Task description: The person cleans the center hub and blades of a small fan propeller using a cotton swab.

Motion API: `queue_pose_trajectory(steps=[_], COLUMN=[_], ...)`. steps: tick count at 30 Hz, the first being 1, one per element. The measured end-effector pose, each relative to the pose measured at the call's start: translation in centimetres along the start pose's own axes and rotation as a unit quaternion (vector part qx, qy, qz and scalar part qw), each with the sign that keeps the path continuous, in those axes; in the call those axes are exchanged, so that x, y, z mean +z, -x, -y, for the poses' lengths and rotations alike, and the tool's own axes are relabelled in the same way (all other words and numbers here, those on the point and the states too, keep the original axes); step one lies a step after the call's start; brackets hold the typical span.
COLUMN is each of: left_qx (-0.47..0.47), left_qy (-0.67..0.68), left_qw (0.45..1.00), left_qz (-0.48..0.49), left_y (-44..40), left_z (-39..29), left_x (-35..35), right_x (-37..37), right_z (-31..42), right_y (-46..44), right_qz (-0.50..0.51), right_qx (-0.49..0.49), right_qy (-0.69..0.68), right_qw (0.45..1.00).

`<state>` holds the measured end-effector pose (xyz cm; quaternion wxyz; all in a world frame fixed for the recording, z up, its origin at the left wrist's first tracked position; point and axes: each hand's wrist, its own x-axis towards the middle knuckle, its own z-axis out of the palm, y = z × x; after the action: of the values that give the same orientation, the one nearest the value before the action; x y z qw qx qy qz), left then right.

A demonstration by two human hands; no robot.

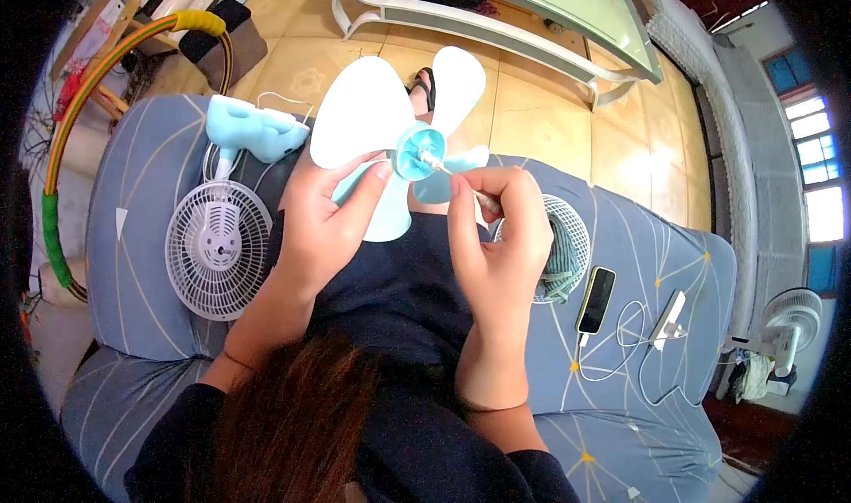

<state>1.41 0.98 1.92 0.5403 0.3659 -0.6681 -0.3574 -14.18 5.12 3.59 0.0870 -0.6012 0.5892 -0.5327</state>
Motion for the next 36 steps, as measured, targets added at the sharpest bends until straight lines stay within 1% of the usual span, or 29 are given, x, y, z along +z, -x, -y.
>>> queue_pose_trajectory(steps=[6,9,18,24,30,36], left_qx=[0.028,0.03,0.042,0.043,0.049,0.047], left_qy=[-0.011,-0.005,-0.023,-0.029,-0.036,-0.035], left_qw=[1.0,1.0,0.999,0.998,0.997,0.998], left_qz=[0.0,-0.002,0.025,0.038,0.038,0.032], left_y=[0.0,0.0,0.0,0.1,0.1,0.1], left_z=[0.3,0.4,0.1,0.1,-0.1,0.1], left_x=[0.0,0.0,0.1,0.2,0.3,0.4], right_x=[0.2,0.1,0.3,0.1,0.5,0.4], right_z=[0.0,-0.1,0.2,-0.7,-0.5,-0.7], right_y=[-0.1,0.0,0.0,0.4,0.2,0.3], right_qz=[-0.005,-0.002,-0.025,-0.011,0.018,0.046], right_qx=[0.001,-0.001,0.04,0.018,0.028,0.016], right_qy=[-0.021,0.01,0.04,0.074,0.026,0.036], right_qw=[1.0,1.0,0.998,0.997,0.999,0.998])
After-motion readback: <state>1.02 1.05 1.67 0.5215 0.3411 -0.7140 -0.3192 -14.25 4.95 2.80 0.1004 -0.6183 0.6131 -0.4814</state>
